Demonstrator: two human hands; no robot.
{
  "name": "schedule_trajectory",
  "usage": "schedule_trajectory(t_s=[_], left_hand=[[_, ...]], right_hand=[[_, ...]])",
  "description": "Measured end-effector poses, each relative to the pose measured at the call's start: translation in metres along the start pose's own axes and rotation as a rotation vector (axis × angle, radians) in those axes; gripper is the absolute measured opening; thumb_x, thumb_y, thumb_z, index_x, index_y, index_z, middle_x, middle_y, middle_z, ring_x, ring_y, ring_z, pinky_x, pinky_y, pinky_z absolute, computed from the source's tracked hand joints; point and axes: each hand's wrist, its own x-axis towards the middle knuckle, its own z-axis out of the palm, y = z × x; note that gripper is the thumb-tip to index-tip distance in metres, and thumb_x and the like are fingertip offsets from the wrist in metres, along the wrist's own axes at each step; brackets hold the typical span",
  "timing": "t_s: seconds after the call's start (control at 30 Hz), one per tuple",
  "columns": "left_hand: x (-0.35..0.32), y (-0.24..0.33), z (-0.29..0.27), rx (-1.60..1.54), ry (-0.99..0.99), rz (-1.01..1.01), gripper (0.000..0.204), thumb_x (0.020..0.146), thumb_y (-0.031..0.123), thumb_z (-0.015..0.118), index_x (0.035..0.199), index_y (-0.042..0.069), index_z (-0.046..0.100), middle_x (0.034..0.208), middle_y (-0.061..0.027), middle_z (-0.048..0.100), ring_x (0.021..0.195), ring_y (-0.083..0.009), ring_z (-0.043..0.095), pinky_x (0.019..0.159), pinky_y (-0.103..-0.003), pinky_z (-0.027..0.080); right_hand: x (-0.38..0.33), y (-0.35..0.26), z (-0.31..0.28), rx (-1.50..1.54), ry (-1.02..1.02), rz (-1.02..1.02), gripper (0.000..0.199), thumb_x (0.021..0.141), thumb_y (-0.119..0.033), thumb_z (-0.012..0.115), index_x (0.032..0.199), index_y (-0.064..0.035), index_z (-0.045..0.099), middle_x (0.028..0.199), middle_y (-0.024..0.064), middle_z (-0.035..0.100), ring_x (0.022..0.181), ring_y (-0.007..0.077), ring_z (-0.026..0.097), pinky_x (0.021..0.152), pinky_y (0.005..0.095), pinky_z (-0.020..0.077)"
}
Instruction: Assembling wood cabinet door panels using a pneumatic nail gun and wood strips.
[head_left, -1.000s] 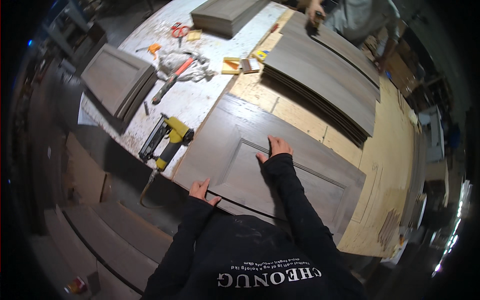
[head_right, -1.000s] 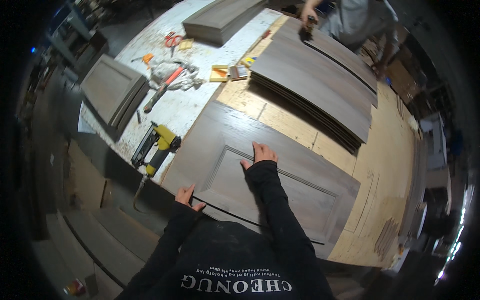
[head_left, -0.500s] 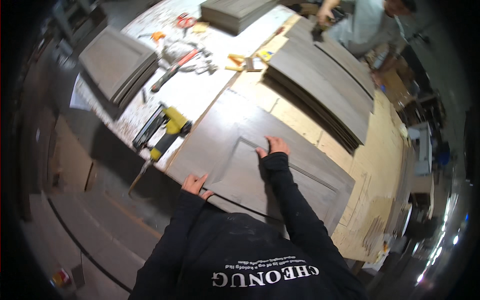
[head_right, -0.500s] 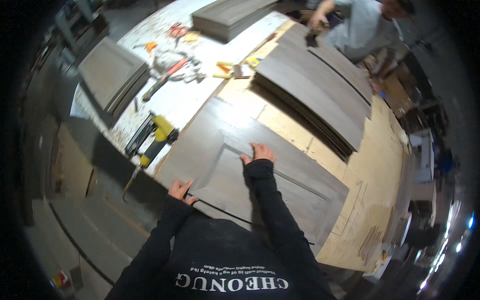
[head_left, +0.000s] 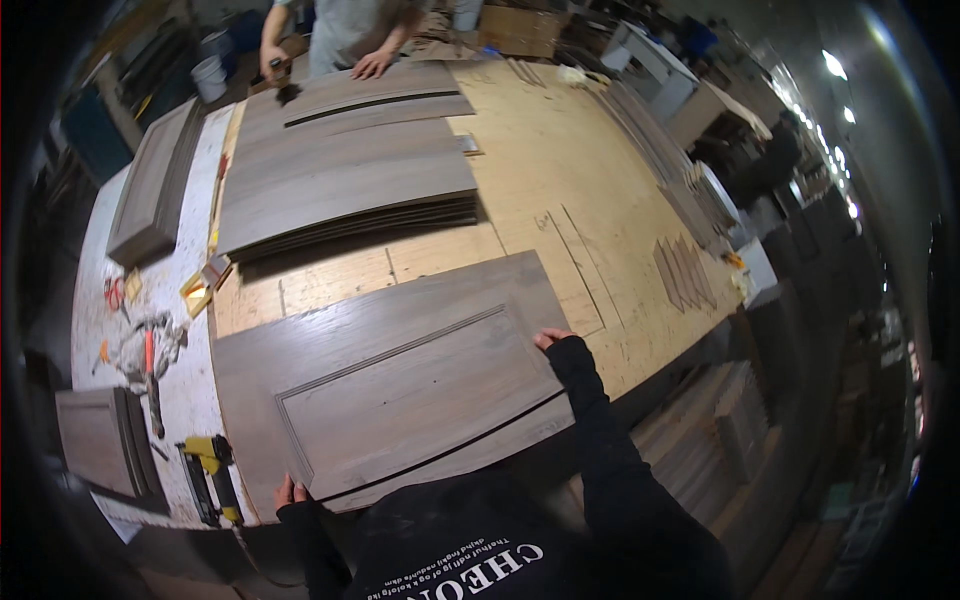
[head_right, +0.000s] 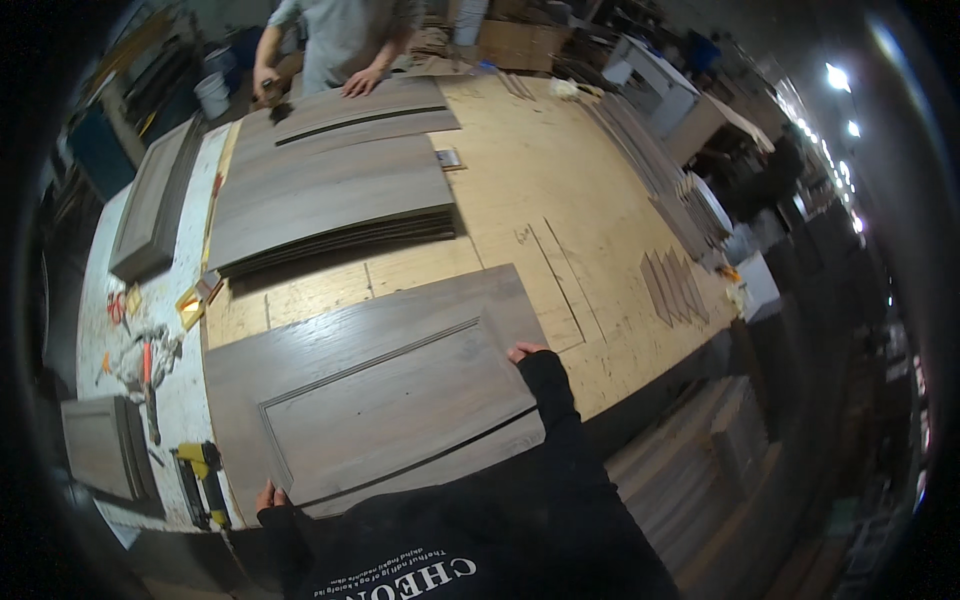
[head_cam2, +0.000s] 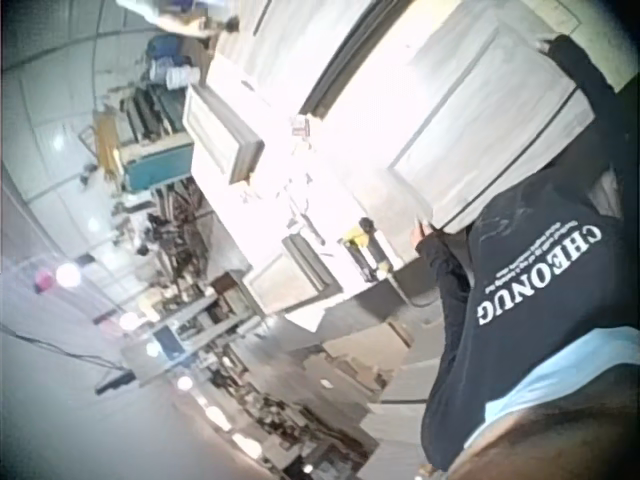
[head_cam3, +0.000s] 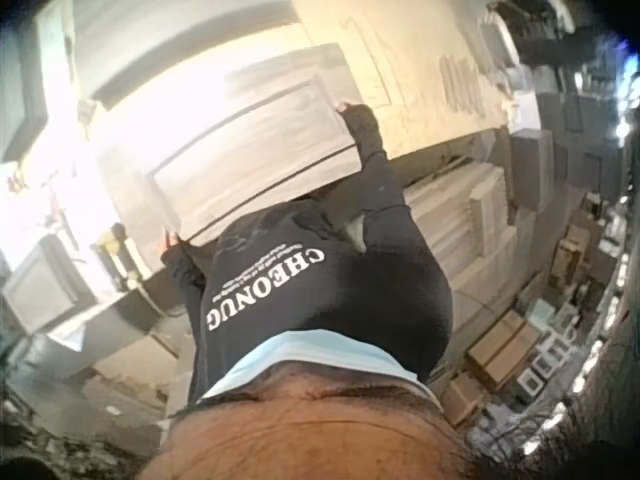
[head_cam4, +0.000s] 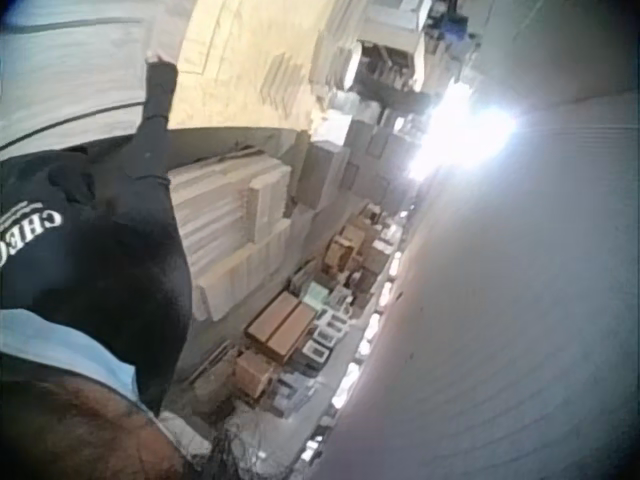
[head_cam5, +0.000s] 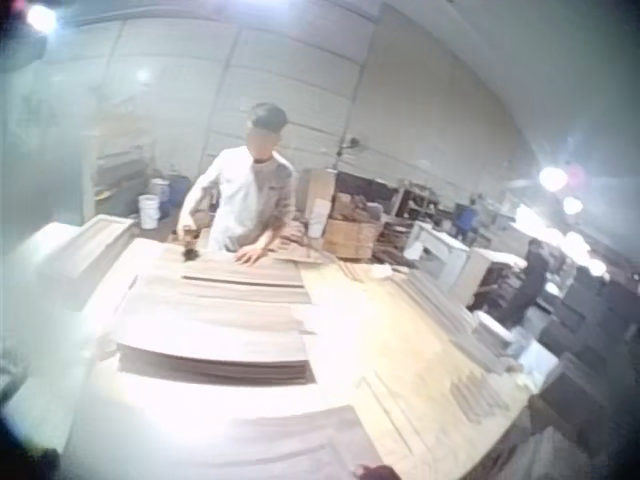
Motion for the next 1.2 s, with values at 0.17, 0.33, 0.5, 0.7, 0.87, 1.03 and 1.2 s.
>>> schedule_trajectory(t_s=[0.17,0.33,0.5,0.7,0.87,1.03,1.2], left_hand=[[0.039,0.000,-0.012,-0.177,-0.028,-0.188,0.031,0.078,0.006,0.057,0.108,-0.003,0.055,0.082,-0.0079,0.055,0.066,-0.0140,0.052,0.061,-0.026,0.043],[0.086,0.018,0.013,-0.150,-0.056,-0.320,0.031,0.078,0.007,0.058,0.107,-0.003,0.056,0.078,-0.0056,0.054,0.063,-0.0133,0.051,0.059,-0.026,0.043],[0.105,0.015,0.016,0.223,-0.103,0.072,0.033,0.077,0.008,0.058,0.107,-0.003,0.055,0.080,-0.0093,0.055,0.068,-0.0172,0.054,0.063,-0.029,0.044],[0.105,0.033,0.026,0.310,-0.115,0.021,0.035,0.074,0.011,0.058,0.105,-0.004,0.055,0.081,-0.0161,0.054,0.073,-0.0246,0.056,0.068,-0.033,0.044],[0.107,-0.031,-0.007,0.259,0.032,0.032,0.053,0.053,0.032,0.079,0.085,-0.003,0.055,0.074,-0.0144,0.052,0.064,-0.0254,0.048,0.056,-0.036,0.040],[0.077,0.055,0.038,0.215,0.090,-0.051,0.057,0.057,0.024,0.076,0.102,-0.004,0.055,0.091,-0.0175,0.052,0.085,-0.0290,0.052,0.075,-0.037,0.043],[0.077,0.078,0.041,0.168,0.052,-0.136,0.059,0.058,0.023,0.074,0.106,-0.004,0.054,0.095,-0.0186,0.050,0.088,-0.0301,0.052,0.077,-0.038,0.043]], right_hand=[[0.002,0.013,0.032,0.362,0.012,0.020,0.033,0.071,-0.017,0.069,0.099,-0.0017,0.062,0.079,0.0074,0.063,0.071,0.0120,0.056,0.066,0.0248,0.0460],[0.018,0.011,0.028,0.436,0.020,-0.007,0.030,0.073,-0.016,0.067,0.098,-0.0016,0.062,0.084,0.0093,0.064,0.078,0.0135,0.058,0.071,0.0257,0.0457],[0.019,-0.001,0.020,0.479,-0.029,0.031,0.028,0.072,-0.016,0.067,0.096,-0.0012,0.063,0.085,0.0096,0.064,0.079,0.0139,0.058,0.073,0.0261,0.0456],[0.030,0.025,0.041,0.557,-0.005,0.066,0.022,0.071,-0.009,0.068,0.090,0.0000,0.064,0.082,0.0084,0.063,0.076,0.0135,0.058,0.072,0.0268,0.0464],[0.038,0.036,0.077,1.000,-0.131,-0.214,0.018,0.074,0.002,0.062,0.092,0.0018,0.060,0.081,0.0097,0.062,0.076,0.0165,0.059,0.071,0.0297,0.0491],[0.024,0.029,0.034,0.502,-0.006,-0.104,0.026,0.074,-0.011,0.065,0.097,0.0001,0.062,0.084,0.0072,0.063,0.076,0.0130,0.058,0.070,0.0249,0.0465],[0.029,0.027,0.028,0.584,-0.059,0.034,0.026,0.075,-0.008,0.064,0.099,0.0005,0.061,0.083,0.0064,0.063,0.074,0.0121,0.057,0.070,0.0241,0.0467]])
